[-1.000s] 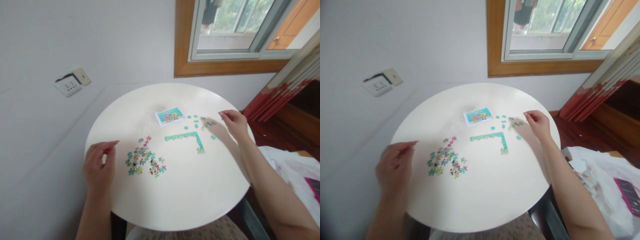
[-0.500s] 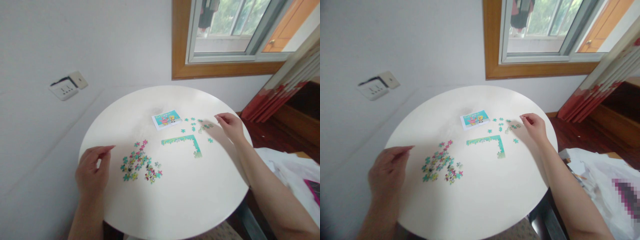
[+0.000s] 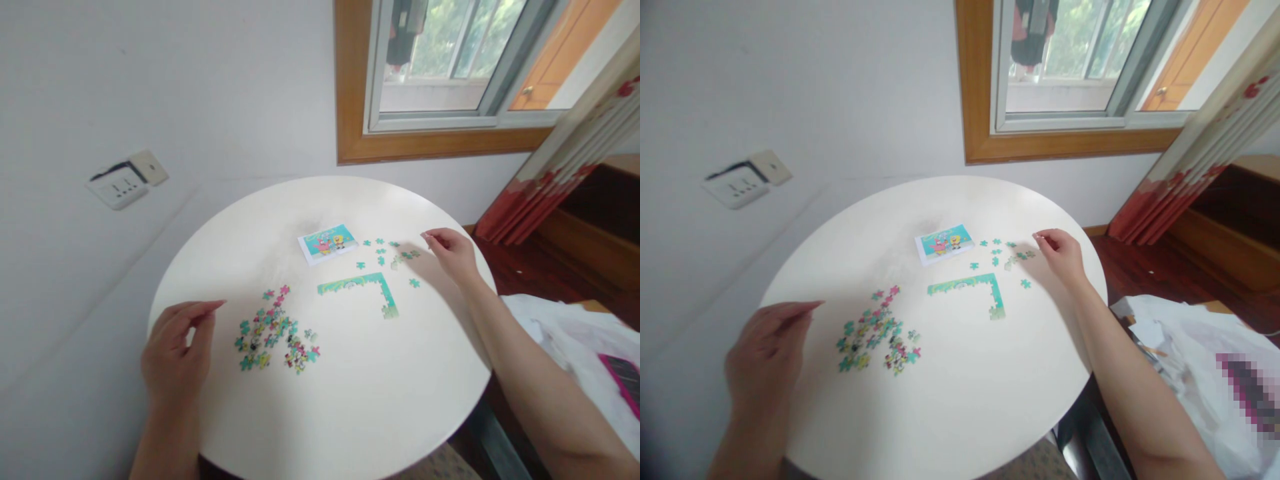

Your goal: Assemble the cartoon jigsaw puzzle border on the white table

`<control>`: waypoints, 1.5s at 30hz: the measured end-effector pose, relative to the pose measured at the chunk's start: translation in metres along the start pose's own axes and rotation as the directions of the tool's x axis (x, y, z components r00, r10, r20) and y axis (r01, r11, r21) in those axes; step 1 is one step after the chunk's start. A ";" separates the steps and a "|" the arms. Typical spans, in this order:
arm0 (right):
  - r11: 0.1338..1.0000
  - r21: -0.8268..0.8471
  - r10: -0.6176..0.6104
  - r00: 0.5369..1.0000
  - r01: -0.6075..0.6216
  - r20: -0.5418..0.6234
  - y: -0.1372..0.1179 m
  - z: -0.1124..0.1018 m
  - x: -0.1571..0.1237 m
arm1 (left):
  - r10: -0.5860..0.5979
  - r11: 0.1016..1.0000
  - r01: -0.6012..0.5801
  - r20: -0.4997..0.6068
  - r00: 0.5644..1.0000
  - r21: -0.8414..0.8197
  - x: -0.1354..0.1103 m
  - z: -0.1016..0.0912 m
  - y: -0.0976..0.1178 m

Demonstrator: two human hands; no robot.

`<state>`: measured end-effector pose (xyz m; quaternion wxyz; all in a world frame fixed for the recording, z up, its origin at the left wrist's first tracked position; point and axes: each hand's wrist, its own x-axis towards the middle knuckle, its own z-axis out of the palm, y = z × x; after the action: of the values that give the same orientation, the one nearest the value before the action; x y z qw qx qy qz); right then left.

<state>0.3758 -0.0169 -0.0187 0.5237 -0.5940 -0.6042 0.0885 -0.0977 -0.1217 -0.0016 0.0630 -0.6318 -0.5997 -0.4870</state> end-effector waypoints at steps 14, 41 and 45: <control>1.000 0.005 0.005 1.000 -0.005 0.023 -0.001 0.000 0.000 | -0.035 0.999 0.034 -0.034 0.999 -0.004 -0.002 -0.001 0.002; 0.999 0.028 0.037 0.997 -0.039 0.061 0.002 0.000 -0.001 | -0.028 0.999 0.027 -0.029 0.999 -0.026 -0.002 -0.002 0.003; 0.999 0.020 0.032 0.998 -0.033 0.057 0.002 0.000 -0.001 | -0.014 1.000 0.014 -0.031 0.999 -0.025 -0.002 -0.001 0.003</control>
<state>0.3771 -0.0168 -0.0207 0.5109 -0.5957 -0.6081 0.1200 -0.0959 -0.1249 -0.0011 0.0611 -0.6207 -0.5969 -0.5047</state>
